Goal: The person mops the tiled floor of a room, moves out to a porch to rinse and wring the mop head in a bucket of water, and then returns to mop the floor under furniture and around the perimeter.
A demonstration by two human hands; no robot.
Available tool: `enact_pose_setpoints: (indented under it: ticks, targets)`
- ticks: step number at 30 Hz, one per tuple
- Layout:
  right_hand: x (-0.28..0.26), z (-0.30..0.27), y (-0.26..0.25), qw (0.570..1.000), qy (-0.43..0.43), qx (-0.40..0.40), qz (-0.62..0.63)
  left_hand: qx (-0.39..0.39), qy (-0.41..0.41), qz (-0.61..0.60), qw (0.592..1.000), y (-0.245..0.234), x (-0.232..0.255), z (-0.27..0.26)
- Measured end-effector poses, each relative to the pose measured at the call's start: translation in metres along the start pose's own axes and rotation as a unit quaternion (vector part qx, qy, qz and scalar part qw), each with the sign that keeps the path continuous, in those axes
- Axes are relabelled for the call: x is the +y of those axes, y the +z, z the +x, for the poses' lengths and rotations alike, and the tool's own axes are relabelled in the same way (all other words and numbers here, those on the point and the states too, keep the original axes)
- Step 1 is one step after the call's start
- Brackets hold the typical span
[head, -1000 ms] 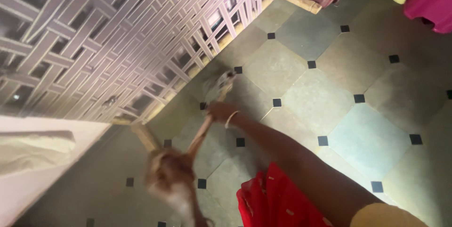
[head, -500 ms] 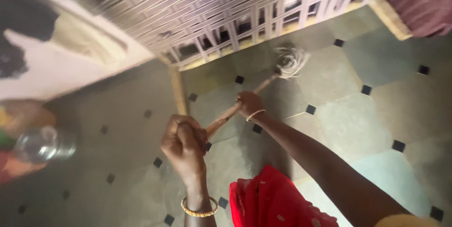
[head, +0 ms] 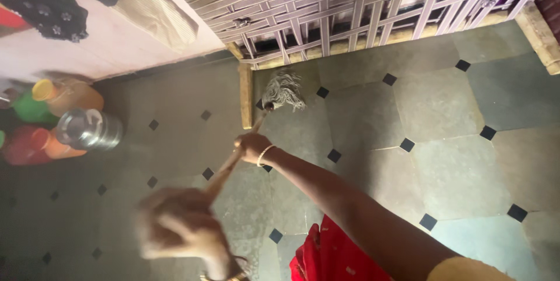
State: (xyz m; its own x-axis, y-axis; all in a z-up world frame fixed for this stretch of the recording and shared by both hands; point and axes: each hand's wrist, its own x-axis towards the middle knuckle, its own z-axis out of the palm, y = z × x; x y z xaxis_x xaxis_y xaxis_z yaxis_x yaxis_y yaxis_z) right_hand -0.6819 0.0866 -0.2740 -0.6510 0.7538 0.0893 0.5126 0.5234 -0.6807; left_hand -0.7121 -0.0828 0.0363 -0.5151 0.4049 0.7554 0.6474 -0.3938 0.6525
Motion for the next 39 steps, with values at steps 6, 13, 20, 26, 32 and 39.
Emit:
enact_pose_setpoints:
  ticks: [6,13,20,26,32,39]
  targets:
    - [-0.037,-0.024,-0.053,0.994,0.037,-0.086,-0.049,0.162,0.040,0.094,0.981,-0.015,-0.018,0.021]
    - [0.058,-0.088,-0.093,0.993,0.071,-0.024,-0.096,0.050,0.100,-0.068,0.991,0.017,-0.061,-0.032]
    - [0.203,-0.195,-0.107,0.959,0.237,0.057,-0.144,-0.191,-0.199,-0.405,0.872,0.077,-0.068,-0.176]
    - [0.238,-0.309,-0.122,0.917,0.351,-0.026,-0.187,-0.328,-0.312,-0.366,0.813,0.093,-0.046,-0.260]
    - [0.200,-0.335,-0.079,0.929,0.309,0.065,-0.191,-0.269,-0.319,-0.344,0.841,0.049,-0.029,-0.235]
    - [0.134,-0.265,-0.008,0.954,0.115,0.212,-0.178,-0.198,-0.289,-0.276,0.895,-0.061,0.033,-0.184]
